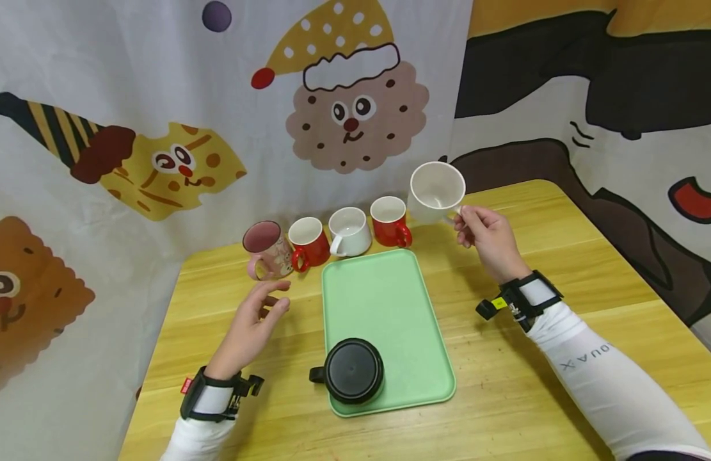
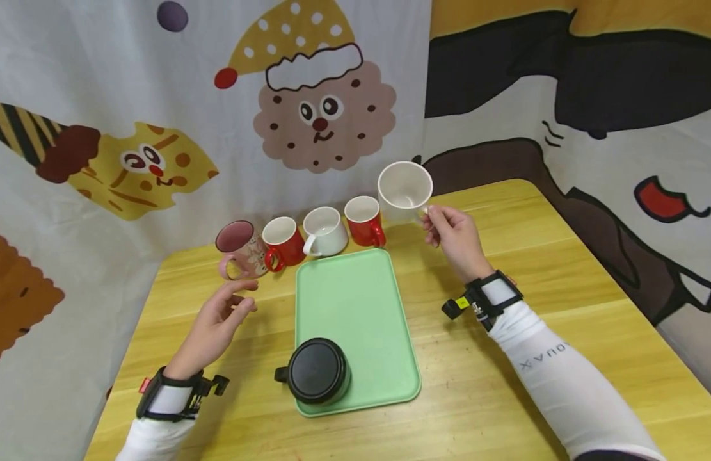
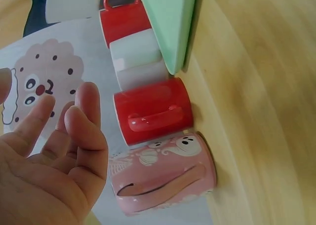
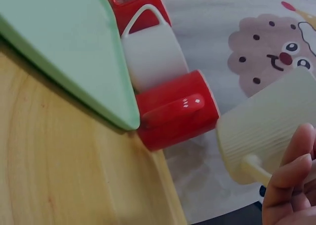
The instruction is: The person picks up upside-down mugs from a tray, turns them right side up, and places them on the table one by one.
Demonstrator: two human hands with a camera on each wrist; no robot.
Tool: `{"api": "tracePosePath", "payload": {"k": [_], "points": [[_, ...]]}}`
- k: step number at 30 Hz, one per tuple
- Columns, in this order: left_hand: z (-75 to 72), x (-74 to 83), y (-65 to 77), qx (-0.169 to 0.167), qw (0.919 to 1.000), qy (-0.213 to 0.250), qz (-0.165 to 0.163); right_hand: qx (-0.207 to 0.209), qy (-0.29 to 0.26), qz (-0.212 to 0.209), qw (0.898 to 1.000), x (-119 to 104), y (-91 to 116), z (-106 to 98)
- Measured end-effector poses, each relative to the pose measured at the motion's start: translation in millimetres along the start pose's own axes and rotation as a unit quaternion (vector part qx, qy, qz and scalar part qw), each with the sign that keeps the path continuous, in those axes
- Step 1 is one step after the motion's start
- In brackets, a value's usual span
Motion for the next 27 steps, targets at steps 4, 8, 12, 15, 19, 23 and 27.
{"api": "tracePosePath", "payload": {"k": [4,8,12,15,19,23,27], "points": [[-1.0,-3.4,5.4,-0.001,0.9999,-0.011,-0.007,0.023,0.019,0.009,1.000,8.1,-3.7,-7.0],[-1.3,-5.4,10.1,-0.001,0.9998,-0.020,-0.005,0.042,0.048,0.025,0.998,19.7,-9.0,-12.7],[0.3,-8.2,14.3,-0.004,0.9995,-0.031,-0.002,0.045,0.081,0.042,0.995,33.5,-14.6,-15.8],[0.5,-10.1,16.7,-0.006,0.9993,-0.037,-0.004,0.043,0.095,0.051,0.993,42.3,-18.5,-16.1],[0.7,-11.3,19.3,-0.009,0.9991,-0.041,-0.003,0.046,0.099,0.065,0.992,51.7,-21.9,-16.7],[2.6,-12.4,21.7,-0.018,0.9985,-0.050,-0.008,0.051,0.111,0.074,0.990,57.6,-22.7,-16.2],[4.7,-13.3,23.9,-0.028,0.9979,-0.057,-0.015,0.050,0.117,0.078,0.989,61.1,-22.6,-14.1]]}}
Point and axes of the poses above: each hand's wrist, its own y-axis away from the middle knuckle, its own z-axis out of the palm, x = y × z, the point moved 9 cm from there along -y, towards the middle knuckle, and after that the axes turned 6 degrees about x, right-handed, at the moved point
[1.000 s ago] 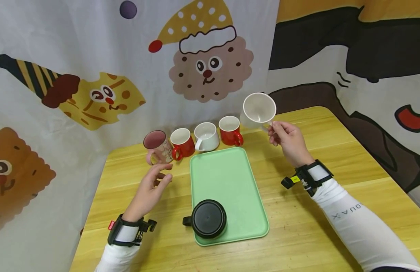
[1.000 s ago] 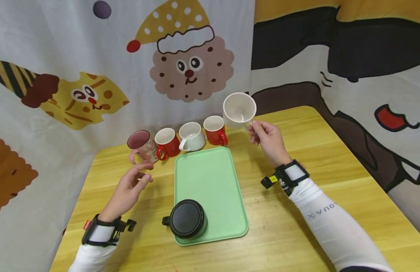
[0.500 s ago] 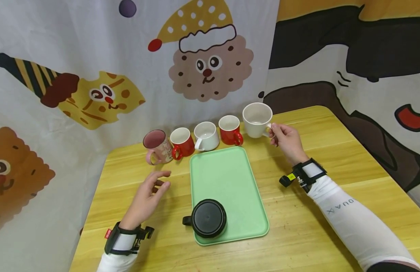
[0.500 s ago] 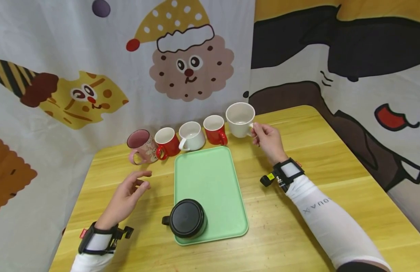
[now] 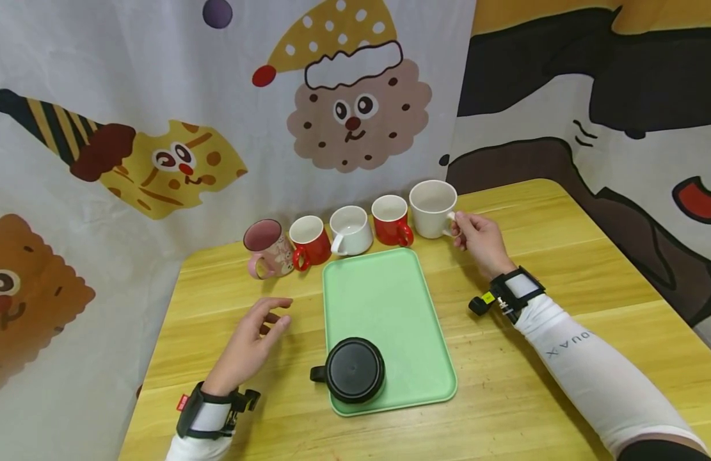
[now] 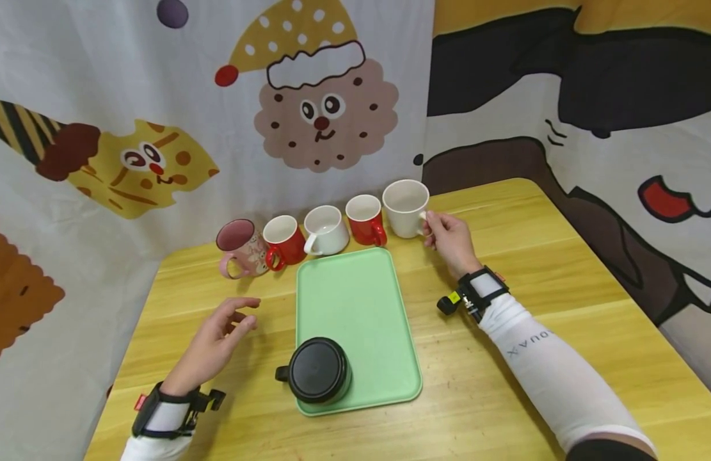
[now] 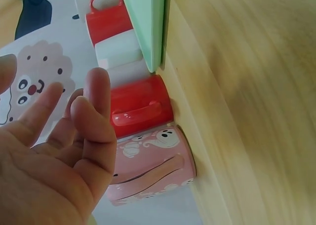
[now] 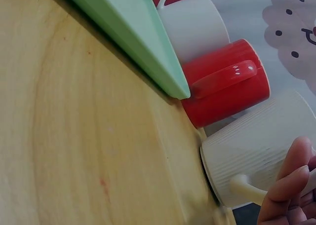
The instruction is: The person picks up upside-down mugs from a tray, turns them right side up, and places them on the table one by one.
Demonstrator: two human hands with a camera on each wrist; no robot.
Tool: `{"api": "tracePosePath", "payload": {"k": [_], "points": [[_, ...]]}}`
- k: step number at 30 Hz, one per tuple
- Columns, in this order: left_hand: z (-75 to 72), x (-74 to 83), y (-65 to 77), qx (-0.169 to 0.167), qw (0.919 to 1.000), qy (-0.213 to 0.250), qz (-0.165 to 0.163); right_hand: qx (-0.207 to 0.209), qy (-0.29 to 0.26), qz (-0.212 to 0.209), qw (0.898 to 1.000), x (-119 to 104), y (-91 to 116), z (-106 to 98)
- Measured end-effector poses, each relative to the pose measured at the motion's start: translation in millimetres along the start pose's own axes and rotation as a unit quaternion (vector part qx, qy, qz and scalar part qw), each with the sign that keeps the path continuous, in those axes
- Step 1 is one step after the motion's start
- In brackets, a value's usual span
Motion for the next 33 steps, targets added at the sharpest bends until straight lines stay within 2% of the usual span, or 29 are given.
{"api": "tracePosePath", "payload": {"k": [9,14,17,22,25,29,33], "points": [[7.6,3.0,2.4,-0.024,0.9996,0.002,0.011,-0.004,0.001,0.015,1.000,6.1,-0.4,-0.9],[19.5,3.1,3.7,-0.071,0.9974,0.011,0.006,-0.025,0.016,0.022,0.999,1.2,2.4,-2.4],[28.0,2.0,6.0,-0.110,0.9937,0.022,-0.003,-0.029,0.044,0.007,0.999,-5.9,5.3,-7.3],[38.4,2.2,14.5,-0.172,0.9839,0.048,-0.011,-0.006,0.104,-0.036,0.994,-24.1,17.3,-19.3],[44.1,3.7,20.0,-0.207,0.9757,0.072,-0.010,0.007,0.121,-0.065,0.990,-36.7,28.6,-23.2],[53.9,4.4,27.0,-0.255,0.9622,0.095,-0.016,-0.008,0.134,-0.106,0.985,-49.0,46.0,-20.6],[64.0,4.4,33.9,-0.290,0.9519,0.099,-0.017,-0.045,0.144,-0.134,0.979,-55.6,64.6,-13.5]]}}
Point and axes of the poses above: each hand's wrist, its own y-axis away from the middle knuckle, its own z-axis out of the palm, x = y × z, the point moved 9 cm from there along -y, towards the middle knuckle, and after that the axes turned 6 degrees about x, right-handed, at the moved point
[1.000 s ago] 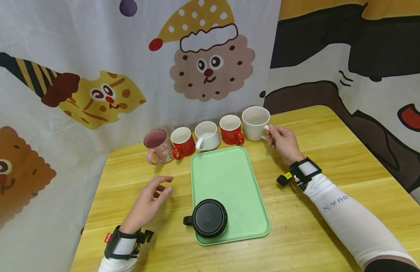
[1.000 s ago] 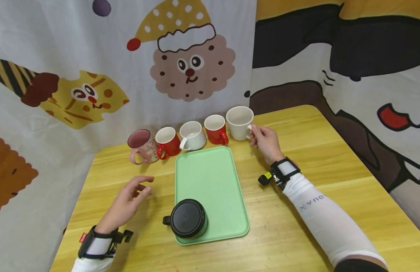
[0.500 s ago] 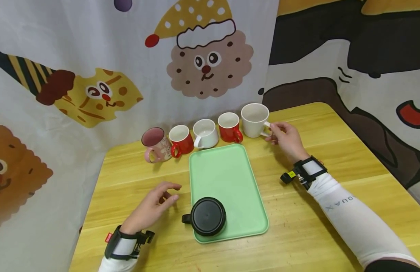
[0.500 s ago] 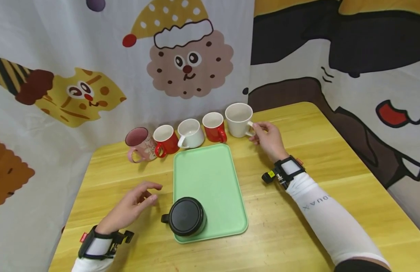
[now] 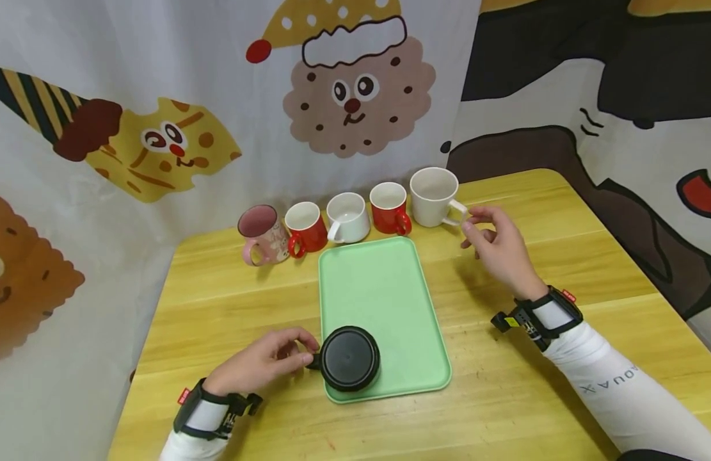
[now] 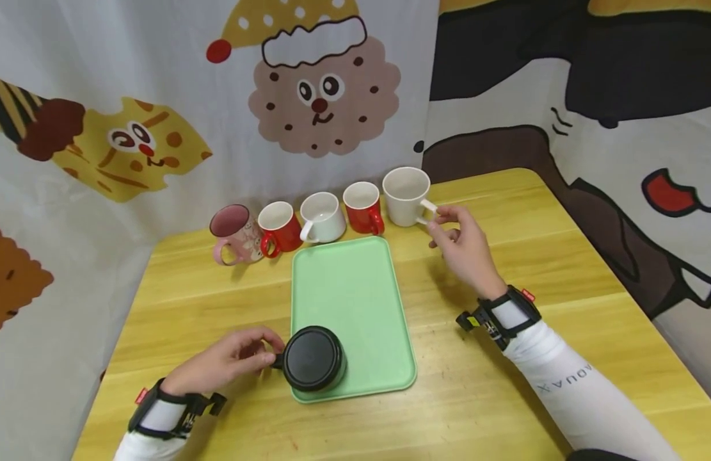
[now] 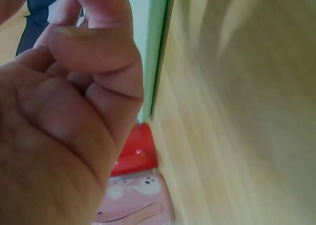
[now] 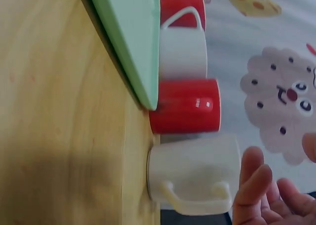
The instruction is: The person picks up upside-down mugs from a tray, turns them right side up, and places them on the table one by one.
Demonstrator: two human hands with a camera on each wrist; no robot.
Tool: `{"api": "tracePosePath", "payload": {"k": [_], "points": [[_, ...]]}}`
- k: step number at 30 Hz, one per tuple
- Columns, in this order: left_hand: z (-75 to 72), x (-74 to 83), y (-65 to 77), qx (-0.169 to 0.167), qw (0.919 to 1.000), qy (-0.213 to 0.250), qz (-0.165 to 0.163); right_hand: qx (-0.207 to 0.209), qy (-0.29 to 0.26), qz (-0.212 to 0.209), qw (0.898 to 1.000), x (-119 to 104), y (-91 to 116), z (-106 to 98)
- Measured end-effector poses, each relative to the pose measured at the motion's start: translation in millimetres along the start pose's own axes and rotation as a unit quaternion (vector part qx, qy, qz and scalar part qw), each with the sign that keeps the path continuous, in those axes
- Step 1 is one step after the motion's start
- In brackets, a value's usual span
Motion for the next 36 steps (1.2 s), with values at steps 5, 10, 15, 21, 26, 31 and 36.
{"api": "tracePosePath", "payload": {"k": [5,10,15,21,26,31,36], "points": [[11.7,-1.3,-0.8,-0.034,0.9992,0.022,-0.002,-0.049,0.010,-0.019,0.999,-11.7,17.5,9.9],[20.2,0.3,-1.4,-0.056,0.9968,0.053,0.018,-0.081,0.015,-0.017,0.996,-17.2,30.7,18.2],[24.0,0.9,-1.1,-0.065,0.9939,0.084,0.031,-0.095,0.017,-0.017,0.995,-18.0,37.8,23.2],[22.6,2.3,0.0,-0.054,0.9918,0.109,0.039,-0.107,0.009,-0.014,0.994,-15.9,42.6,28.2],[15.8,4.9,0.9,-0.031,0.9889,0.138,0.046,-0.120,0.000,-0.018,0.993,-15.4,45.4,33.5],[0.7,15.5,-1.2,0.007,0.9882,0.129,0.083,-0.125,-0.007,-0.022,0.992,-19.1,46.7,36.6],[-13.5,26.5,-7.0,0.037,0.9832,0.137,0.114,-0.128,-0.018,-0.026,0.991,-25.4,48.1,38.3]]}}
Point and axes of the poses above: each hand's wrist, its own y-axis away from the middle knuckle, its own z-axis out of the palm, x = y × z, the point moved 9 cm from there along -y, towards the middle knuckle, and after that the axes turned 6 degrees about x, right-handed, at the moved point
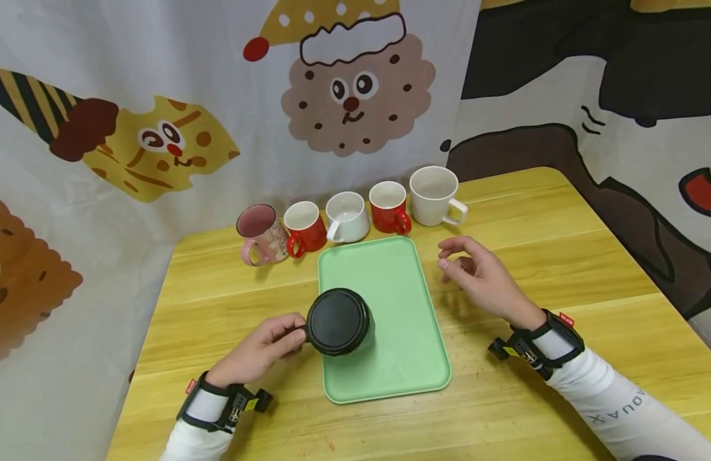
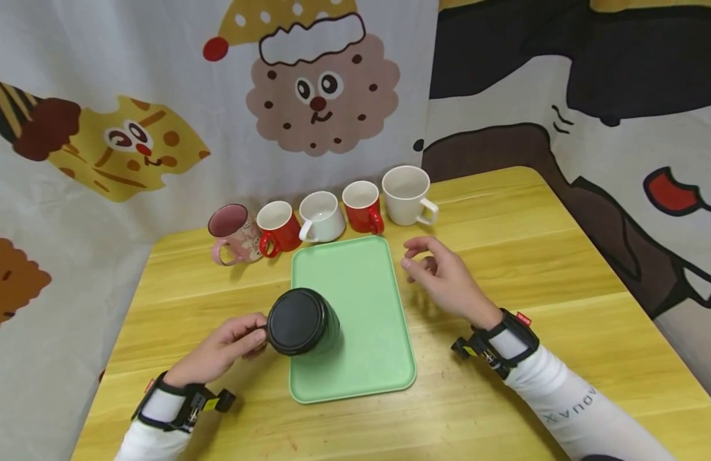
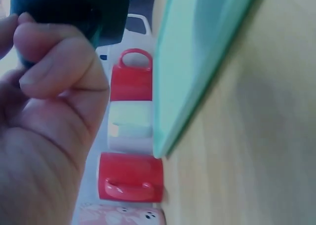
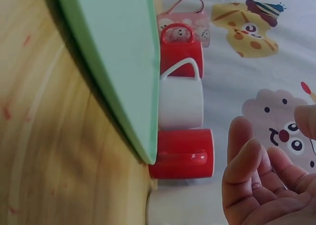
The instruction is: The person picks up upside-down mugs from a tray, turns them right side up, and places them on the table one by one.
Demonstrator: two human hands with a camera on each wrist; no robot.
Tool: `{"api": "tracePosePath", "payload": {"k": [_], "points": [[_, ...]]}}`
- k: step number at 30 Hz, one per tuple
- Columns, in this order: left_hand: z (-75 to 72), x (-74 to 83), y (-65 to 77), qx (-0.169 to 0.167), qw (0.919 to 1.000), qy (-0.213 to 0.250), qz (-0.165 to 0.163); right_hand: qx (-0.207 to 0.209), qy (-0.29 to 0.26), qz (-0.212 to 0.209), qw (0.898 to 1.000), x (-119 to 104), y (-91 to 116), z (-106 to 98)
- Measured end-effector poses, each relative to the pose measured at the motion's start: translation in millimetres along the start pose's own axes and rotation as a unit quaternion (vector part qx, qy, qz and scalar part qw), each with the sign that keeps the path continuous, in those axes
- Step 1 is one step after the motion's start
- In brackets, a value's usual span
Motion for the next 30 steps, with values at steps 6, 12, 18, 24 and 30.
{"api": "tracePosePath", "payload": {"k": [6,12,18,24,30], "points": [[-8.3,17.3,-16.2,0.041,0.9983,0.015,0.038,-0.015,-0.016,0.002,1.000,-9.9,1.6,6.6],[-12.4,35.1,-36.1,0.081,0.9914,0.068,0.076,-0.045,-0.058,0.010,0.997,-20.6,3.7,22.2],[-11.0,49.2,-55.4,0.110,0.9726,0.167,0.118,-0.097,-0.102,0.025,0.990,-25.7,6.8,48.5],[-2.4,60.3,-73.9,0.124,0.9523,0.239,0.144,-0.142,-0.167,0.013,0.976,-38.8,7.8,83.6],[15.9,63.2,-86.9,0.114,0.9318,0.314,0.142,-0.141,-0.275,0.012,0.951,-53.9,5.4,112.2]]}}
Point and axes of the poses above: each hand's wrist, its own y-axis away from the middle knuckle, its own z-axis out of the palm, x = y × z, the point moved 9 cm from there along -y, towards the middle knuckle, and after that the axes turned 6 degrees about x, right-handed, at the moved point
